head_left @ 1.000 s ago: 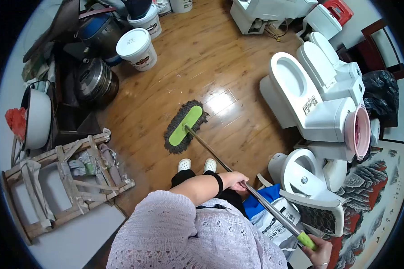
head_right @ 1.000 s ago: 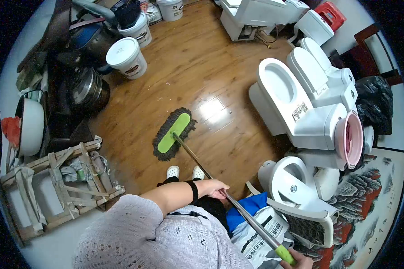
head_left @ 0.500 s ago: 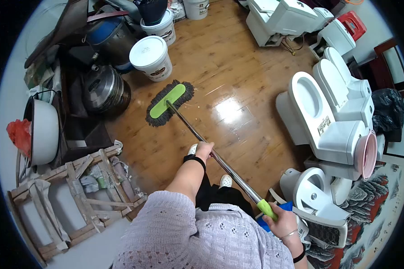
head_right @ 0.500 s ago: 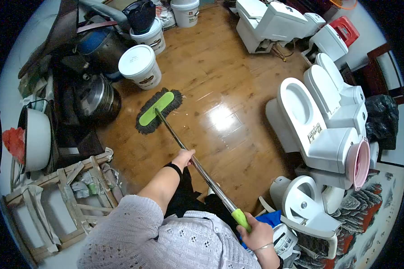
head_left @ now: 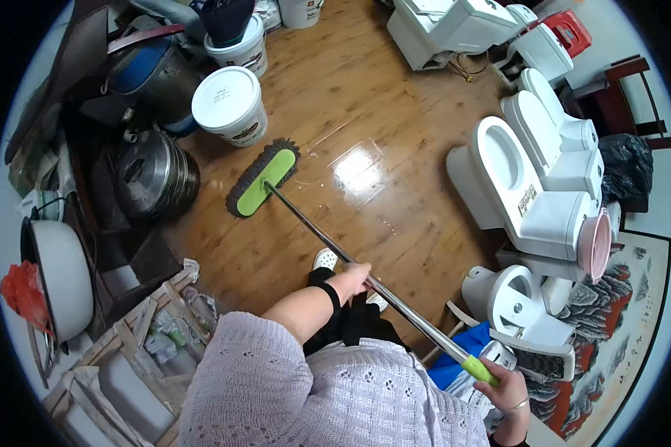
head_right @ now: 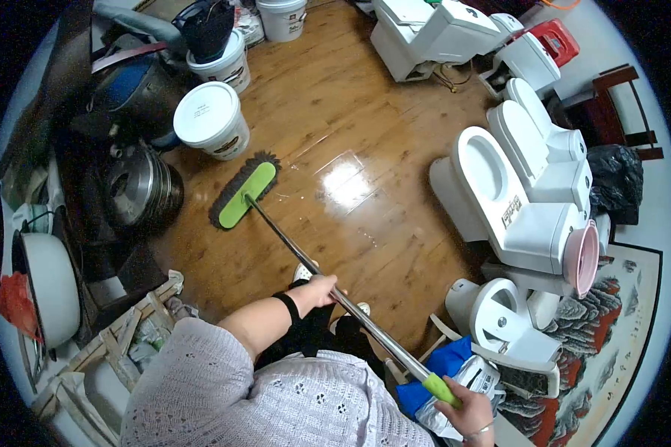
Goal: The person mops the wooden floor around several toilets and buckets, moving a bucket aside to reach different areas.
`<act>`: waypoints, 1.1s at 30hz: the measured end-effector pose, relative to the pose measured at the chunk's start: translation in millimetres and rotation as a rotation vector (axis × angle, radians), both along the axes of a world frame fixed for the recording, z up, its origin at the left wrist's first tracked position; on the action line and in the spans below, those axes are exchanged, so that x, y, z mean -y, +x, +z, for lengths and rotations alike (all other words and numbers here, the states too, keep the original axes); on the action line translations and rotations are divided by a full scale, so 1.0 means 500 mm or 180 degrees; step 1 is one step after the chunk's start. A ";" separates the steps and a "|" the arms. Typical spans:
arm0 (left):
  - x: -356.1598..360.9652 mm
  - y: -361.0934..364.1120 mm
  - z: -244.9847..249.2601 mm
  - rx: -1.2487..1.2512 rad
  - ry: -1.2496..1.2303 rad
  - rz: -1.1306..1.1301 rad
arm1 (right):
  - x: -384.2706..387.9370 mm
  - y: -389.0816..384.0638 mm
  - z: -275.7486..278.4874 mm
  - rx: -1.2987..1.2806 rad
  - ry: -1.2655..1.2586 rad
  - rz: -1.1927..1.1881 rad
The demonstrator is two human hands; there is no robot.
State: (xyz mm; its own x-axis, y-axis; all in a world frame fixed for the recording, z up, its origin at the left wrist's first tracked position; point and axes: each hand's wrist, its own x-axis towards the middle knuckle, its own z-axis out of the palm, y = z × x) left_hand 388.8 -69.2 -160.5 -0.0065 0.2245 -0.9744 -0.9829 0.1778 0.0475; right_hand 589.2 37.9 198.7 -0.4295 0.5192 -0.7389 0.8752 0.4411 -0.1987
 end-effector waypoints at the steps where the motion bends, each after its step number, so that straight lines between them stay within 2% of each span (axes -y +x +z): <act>1: -0.014 0.039 -0.012 0.0284 0.0124 -0.0051 | 0.011 0.007 0.035 0.0000 0.0129 -0.0046; 2: -0.024 0.071 -0.015 0.0619 0.0400 -0.0457 | 0.024 0.018 0.067 0.0010 0.0251 -0.0094; 3: -0.034 0.124 -0.066 0.1081 0.0850 -0.0913 | 0.032 0.071 0.084 -0.0083 0.0382 -0.0142; 4: -0.045 0.141 -0.028 0.1109 0.0965 -0.1532 | 0.040 0.116 0.099 -0.0173 0.0513 -0.0196; 6: -0.071 0.138 0.109 0.1221 0.0964 -0.2449 | 0.069 0.108 0.180 0.0575 0.0534 -0.0280; 8: -0.094 0.170 0.154 0.1449 0.1156 -0.2777 | 0.110 0.106 0.233 0.0806 0.0603 -0.0629; 9: -0.107 0.201 0.149 0.1611 0.1074 -0.2683 | 0.132 0.104 0.248 0.0298 0.0843 -0.0295; 10: -0.115 0.232 0.144 0.1779 0.0984 -0.2587 | 0.154 0.118 0.253 0.0078 0.0448 -0.1500; 12: -0.125 0.267 0.137 0.1820 0.0887 -0.2561 | 0.175 0.116 0.265 0.0518 0.0694 -0.1413; 14: -0.123 0.278 0.133 0.1839 0.0799 -0.2554 | 0.181 0.155 0.248 0.0630 0.0645 -0.1718; 16: -0.115 0.237 0.135 0.1357 0.1035 -0.2576 | 0.192 0.206 0.193 0.0289 0.0818 -0.1742; 18: -0.116 0.211 0.082 0.1223 0.0845 -0.2626 | 0.187 0.207 0.142 0.0549 0.0643 -0.1588; 19: -0.114 0.169 0.087 0.0898 0.0901 -0.2705 | 0.185 0.195 0.105 0.0447 0.0479 -0.2003; 20: -0.114 0.144 0.050 0.0673 0.0852 -0.2613 | 0.187 0.182 0.062 0.0345 0.0307 -0.2424; 21: -0.112 0.116 0.007 0.0474 0.0898 -0.2293 | 0.185 0.181 0.010 0.0216 0.0198 -0.2434; 22: -0.115 0.091 -0.022 0.0167 0.0782 -0.1684 | 0.181 0.174 -0.037 0.0089 0.0093 -0.2444; 23: -0.121 0.048 -0.020 -0.0313 0.0554 -0.1552 | 0.171 0.128 -0.067 -0.0184 0.0089 -0.2392; 24: -0.124 0.003 -0.028 -0.0711 0.0528 -0.1434 | 0.171 0.104 -0.114 -0.0577 0.0053 -0.2300; 25: -0.131 -0.039 -0.033 -0.1338 0.0064 -0.2027 | 0.164 0.067 -0.136 -0.0664 0.0363 -0.1673; 26: -0.135 -0.064 -0.043 -0.1529 -0.0115 -0.1434 | 0.158 0.023 -0.147 -0.0629 0.0311 -0.1460; 27: -0.132 -0.104 -0.040 -0.2348 -0.0371 -0.2123 | 0.156 0.000 -0.162 -0.0638 0.0123 -0.1263; 28: -0.134 -0.119 -0.035 -0.2104 -0.0477 -0.1981 | 0.160 -0.007 -0.180 -0.0908 0.0039 -0.1008; 29: -0.125 -0.131 -0.125 -0.2697 -0.0637 -0.1917 | 0.164 -0.009 -0.185 -0.1031 -0.0150 -0.0885; 30: -0.117 -0.132 -0.153 -0.2961 -0.0803 -0.2050 | 0.175 -0.001 -0.190 -0.1107 -0.0200 -0.0763; 32: -0.119 -0.073 -0.022 -0.2672 -0.0881 -0.1989 | 0.202 0.049 -0.203 -0.1170 -0.0198 -0.0850; 33: -0.114 -0.034 -0.023 -0.2690 -0.0876 -0.2066 | 0.216 0.082 -0.200 -0.1181 -0.0209 -0.0927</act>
